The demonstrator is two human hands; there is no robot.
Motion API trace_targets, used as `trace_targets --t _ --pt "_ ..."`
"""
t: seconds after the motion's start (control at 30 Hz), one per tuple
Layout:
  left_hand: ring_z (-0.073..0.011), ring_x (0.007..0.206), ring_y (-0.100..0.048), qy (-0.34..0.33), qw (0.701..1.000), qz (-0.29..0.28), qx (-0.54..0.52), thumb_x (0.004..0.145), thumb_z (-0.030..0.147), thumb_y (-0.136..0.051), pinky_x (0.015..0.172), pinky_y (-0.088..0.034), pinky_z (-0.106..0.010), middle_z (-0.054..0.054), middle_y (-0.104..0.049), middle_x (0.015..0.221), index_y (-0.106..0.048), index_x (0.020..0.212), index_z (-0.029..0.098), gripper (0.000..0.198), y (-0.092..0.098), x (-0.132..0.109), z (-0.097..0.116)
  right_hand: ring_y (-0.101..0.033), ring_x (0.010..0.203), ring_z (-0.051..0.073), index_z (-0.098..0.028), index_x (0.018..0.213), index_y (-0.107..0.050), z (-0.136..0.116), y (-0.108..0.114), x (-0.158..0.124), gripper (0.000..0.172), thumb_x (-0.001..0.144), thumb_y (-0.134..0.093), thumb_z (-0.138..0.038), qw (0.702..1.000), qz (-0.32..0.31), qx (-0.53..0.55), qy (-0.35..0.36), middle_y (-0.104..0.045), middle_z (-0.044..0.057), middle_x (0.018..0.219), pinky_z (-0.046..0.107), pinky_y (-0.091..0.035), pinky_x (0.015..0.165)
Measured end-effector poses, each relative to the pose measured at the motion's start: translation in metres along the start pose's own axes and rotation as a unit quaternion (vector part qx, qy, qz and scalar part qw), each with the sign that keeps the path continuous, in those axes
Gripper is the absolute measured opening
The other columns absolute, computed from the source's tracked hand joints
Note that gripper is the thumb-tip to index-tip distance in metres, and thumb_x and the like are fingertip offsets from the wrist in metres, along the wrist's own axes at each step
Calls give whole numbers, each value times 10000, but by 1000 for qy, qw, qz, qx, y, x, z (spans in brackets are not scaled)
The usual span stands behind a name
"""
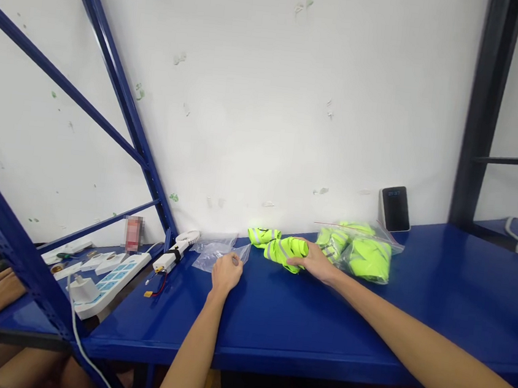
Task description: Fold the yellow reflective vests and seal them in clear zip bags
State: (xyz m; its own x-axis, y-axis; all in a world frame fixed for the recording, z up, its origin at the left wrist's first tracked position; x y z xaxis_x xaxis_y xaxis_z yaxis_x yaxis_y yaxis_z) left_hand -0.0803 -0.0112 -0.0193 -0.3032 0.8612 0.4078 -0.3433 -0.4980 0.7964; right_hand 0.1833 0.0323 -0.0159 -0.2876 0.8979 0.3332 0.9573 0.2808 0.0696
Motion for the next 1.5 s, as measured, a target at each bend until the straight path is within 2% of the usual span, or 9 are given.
trace_targets --t 0.17,0.37,0.63,0.73,0.93,1.07,1.23,1.37,1.5 --pt "-250 811 -591 -84 996 26 28 839 267 -478 783 -397 -350 -58 -622 743 -604 869 213 141 -7 -10 22 -648 741 195 -179 860 -630 6 -3 0 298 593 -746 -245 991 23 106 -79 -701 18 825 299 -527 627" --pt "-276 964 -540 -163 984 57 47 818 222 -486 853 -379 -386 -98 -595 914 -541 788 205 65 -11 -17 37 -653 726 211 -177 904 -637 -5 -13 -4 348 585 -760 -239 977 -6 188 -100 -706 38 826 314 -532 600" --pt "-256 1127 -525 -213 968 41 -126 817 143 -427 977 -371 -404 -93 -588 1156 -533 818 213 127 -5 -20 38 -633 724 201 -157 809 -666 -6 -19 -9 262 574 -752 -237 997 -14 58 -55 -708 13 773 297 -503 639" --pt "-268 1196 -500 -247 949 0 -195 851 215 -459 1036 -338 -422 -94 -562 1260 -579 941 225 150 -5 -24 40 -626 715 198 -167 801 -658 -4 -19 -8 245 584 -739 -246 998 2 45 -47 -702 -1 756 290 -495 627" --pt "-304 1290 -423 -312 926 -78 -198 771 380 -652 1089 -287 -455 -106 -459 1409 -528 1240 260 499 -7 -30 48 -648 719 200 -173 802 -653 5 -9 -1 211 619 -717 -256 989 40 118 -74 -714 26 809 299 -511 646" --pt "-319 1329 -370 -307 928 -51 -206 709 431 -718 1122 -208 -488 -106 -460 1413 -451 1352 284 711 -6 -29 51 -659 718 215 -170 816 -651 2 -5 -2 225 615 -725 -238 980 -42 158 -111 -716 43 807 315 -527 647" --pt "-364 1430 -159 -323 937 2 -131 592 536 -786 1153 -26 -524 -129 -285 1528 -389 1411 269 949 -4 -27 50 -670 761 216 -150 880 -652 -10 -7 -7 289 606 -728 -200 977 -115 140 -109 -721 45 816 307 -524 686" --pt "-350 1393 -282 -350 932 -3 -98 642 603 -721 1150 65 -531 -137 -415 1455 -414 1395 278 876 -7 -26 49 -665 836 209 -173 935 -619 -13 -5 -6 369 588 -743 -163 977 -96 154 -113 -717 37 902 298 -527 709" --pt "-318 1318 -406 -336 941 2 -31 692 668 -635 1150 52 -558 -130 -493 1388 -340 1430 254 896 -12 -26 50 -668 845 198 -208 989 -594 -11 -3 -2 446 589 -785 -157 965 -74 224 -117 -708 29 954 301 -536 718"
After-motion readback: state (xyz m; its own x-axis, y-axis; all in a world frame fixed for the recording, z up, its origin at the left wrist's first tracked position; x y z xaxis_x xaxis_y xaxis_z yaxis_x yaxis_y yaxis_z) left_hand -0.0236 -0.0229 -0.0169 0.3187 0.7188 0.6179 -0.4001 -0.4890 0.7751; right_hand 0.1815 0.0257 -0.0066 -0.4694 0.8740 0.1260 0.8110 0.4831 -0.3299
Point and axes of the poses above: each hand's wrist, its own x-axis towards the middle knuckle, its own y-axis out of the back of the hand, z = x × y, the point moved 1 cm from there along x, towards the middle knuckle
